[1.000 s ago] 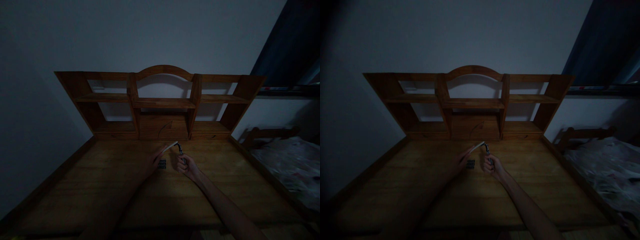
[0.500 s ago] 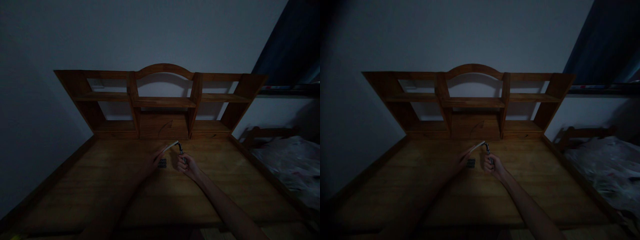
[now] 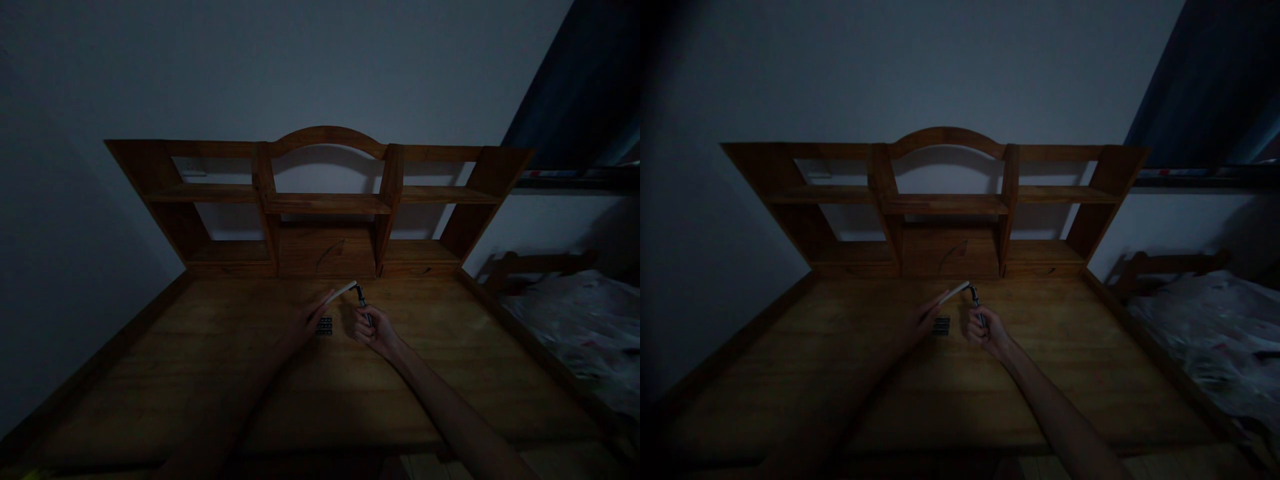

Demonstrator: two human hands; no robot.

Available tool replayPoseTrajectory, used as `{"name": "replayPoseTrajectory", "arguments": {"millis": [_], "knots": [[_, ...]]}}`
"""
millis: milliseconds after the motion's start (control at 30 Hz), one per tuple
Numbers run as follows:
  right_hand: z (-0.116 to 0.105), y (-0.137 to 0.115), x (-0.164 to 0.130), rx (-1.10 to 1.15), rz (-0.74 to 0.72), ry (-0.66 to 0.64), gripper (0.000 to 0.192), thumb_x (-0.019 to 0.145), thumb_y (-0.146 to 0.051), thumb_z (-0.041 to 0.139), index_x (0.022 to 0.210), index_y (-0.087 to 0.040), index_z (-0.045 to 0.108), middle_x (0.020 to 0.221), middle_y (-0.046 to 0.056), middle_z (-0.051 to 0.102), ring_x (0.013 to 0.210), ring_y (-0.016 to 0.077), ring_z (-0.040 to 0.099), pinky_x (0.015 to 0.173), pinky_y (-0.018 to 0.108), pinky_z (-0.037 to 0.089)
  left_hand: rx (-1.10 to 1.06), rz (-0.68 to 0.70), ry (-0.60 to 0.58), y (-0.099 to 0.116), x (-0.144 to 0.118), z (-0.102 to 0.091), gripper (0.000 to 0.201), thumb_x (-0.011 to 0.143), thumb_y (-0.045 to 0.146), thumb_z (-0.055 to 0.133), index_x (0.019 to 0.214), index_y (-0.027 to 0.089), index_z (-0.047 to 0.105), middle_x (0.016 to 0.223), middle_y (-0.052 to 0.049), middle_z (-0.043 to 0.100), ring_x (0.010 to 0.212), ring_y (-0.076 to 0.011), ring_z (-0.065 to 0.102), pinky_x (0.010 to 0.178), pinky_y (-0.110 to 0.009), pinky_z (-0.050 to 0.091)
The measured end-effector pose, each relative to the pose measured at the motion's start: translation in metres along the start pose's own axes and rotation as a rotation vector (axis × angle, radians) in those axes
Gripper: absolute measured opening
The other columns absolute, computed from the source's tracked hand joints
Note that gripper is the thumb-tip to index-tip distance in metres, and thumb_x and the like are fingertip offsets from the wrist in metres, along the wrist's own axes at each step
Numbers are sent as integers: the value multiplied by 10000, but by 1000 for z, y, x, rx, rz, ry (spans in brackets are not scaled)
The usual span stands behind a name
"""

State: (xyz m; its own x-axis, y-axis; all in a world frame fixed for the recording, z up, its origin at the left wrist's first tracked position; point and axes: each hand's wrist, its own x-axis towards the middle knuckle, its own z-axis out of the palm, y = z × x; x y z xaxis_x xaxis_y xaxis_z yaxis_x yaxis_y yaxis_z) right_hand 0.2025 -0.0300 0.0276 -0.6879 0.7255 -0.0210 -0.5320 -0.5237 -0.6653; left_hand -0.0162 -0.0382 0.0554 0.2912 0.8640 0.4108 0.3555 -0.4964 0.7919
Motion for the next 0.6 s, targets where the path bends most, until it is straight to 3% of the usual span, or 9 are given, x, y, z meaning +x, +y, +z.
{"name": "replayPoseTrajectory", "arguments": {"millis": [200,400,600], "knots": [[0,-1,-2,-5,-19,20,339,806,-321,487,553,-208,290,387,-102,181,327,58,102,348,208,167,82,68,73,2,-7,0,428,918,351,419,1345,318,441,1340,27,539,1193,-187,537,1046,-374,414],[5,-3,-4,-17,-14,-43,334,818,-331,459,545,-207,312,364,-94,191,303,66,126,351,220,188,86,87,12,0,-5,5,404,925,337,403,1325,350,457,1330,58,545,1198,-178,533,1058,-375,402],[8,-5,-7,-4,-28,-33,315,818,-330,443,552,-203,332,373,-89,197,314,68,140,370,218,211,40,17,131,0,-5,3,428,916,360,427,1343,331,439,1352,40,524,1224,-185,510,1066,-390,394]]}}
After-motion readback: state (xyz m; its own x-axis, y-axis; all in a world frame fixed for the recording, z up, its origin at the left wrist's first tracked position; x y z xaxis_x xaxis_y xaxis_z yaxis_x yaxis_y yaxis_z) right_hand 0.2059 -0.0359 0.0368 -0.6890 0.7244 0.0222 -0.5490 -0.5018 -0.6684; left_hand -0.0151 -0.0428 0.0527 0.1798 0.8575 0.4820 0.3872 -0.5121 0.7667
